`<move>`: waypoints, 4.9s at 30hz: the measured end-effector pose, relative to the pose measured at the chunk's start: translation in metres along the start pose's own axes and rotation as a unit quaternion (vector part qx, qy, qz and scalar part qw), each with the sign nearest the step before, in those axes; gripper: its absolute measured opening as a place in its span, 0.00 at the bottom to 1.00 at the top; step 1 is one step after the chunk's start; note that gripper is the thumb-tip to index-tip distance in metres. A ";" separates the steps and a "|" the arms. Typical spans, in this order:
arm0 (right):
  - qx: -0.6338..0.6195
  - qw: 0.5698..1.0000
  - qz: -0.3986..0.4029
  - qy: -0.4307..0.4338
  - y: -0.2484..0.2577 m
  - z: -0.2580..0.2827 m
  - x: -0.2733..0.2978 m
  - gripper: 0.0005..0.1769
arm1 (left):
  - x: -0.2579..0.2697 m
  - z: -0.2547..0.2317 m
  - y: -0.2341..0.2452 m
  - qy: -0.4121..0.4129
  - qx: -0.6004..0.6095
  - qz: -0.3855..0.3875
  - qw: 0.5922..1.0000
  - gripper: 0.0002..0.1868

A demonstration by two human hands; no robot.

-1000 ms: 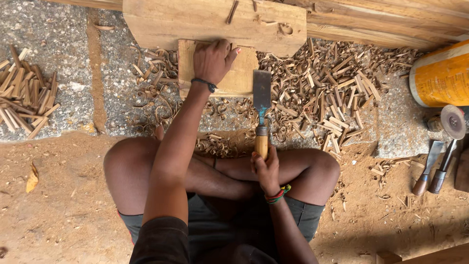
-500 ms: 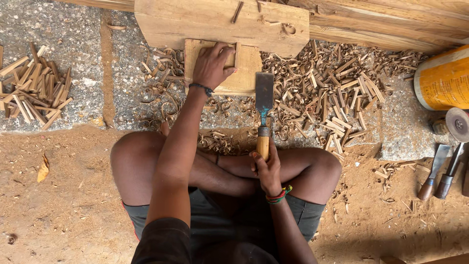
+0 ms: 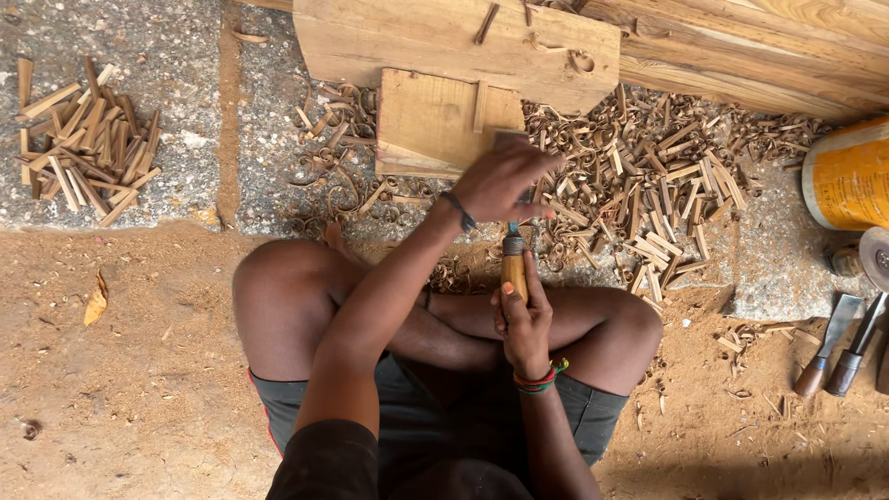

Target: The person sits cross-legged on the ground and uses a chisel to carve a small rectangular block of wood. They repeatedly strike the chisel with their hand to remove wood shavings and shape the block.

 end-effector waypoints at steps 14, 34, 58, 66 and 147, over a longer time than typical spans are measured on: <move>0.008 1.000 -0.003 -0.015 -0.009 -0.004 -0.004 0.31 | 0.016 0.001 -0.039 -0.002 0.013 0.082 0.997 0.27; 0.044 0.999 0.001 -0.025 -0.050 0.001 -0.020 0.33 | 0.001 0.032 -0.028 0.053 0.043 0.108 0.992 0.35; 0.043 0.999 -0.019 0.017 -0.069 0.011 -0.061 0.33 | -0.026 0.056 -0.016 0.104 -0.050 0.162 0.980 0.39; 0.040 0.999 -0.029 -0.006 -0.047 -0.008 -0.064 0.33 | -0.021 0.059 -0.027 0.073 -0.008 0.121 0.990 0.39; 0.011 0.998 -0.037 -0.041 -0.059 0.001 -0.055 0.30 | -0.007 0.069 -0.038 0.064 -0.017 0.110 0.992 0.53</move>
Point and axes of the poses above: each hand's wrist, its own x-axis away from the middle knuckle, its own y-axis out of the back of the hand, z = x × y, the point moved 4 cm from there along -x, towards the middle knuckle, and after that the axes turned 5 degrees about y, right-handed, at the moved point
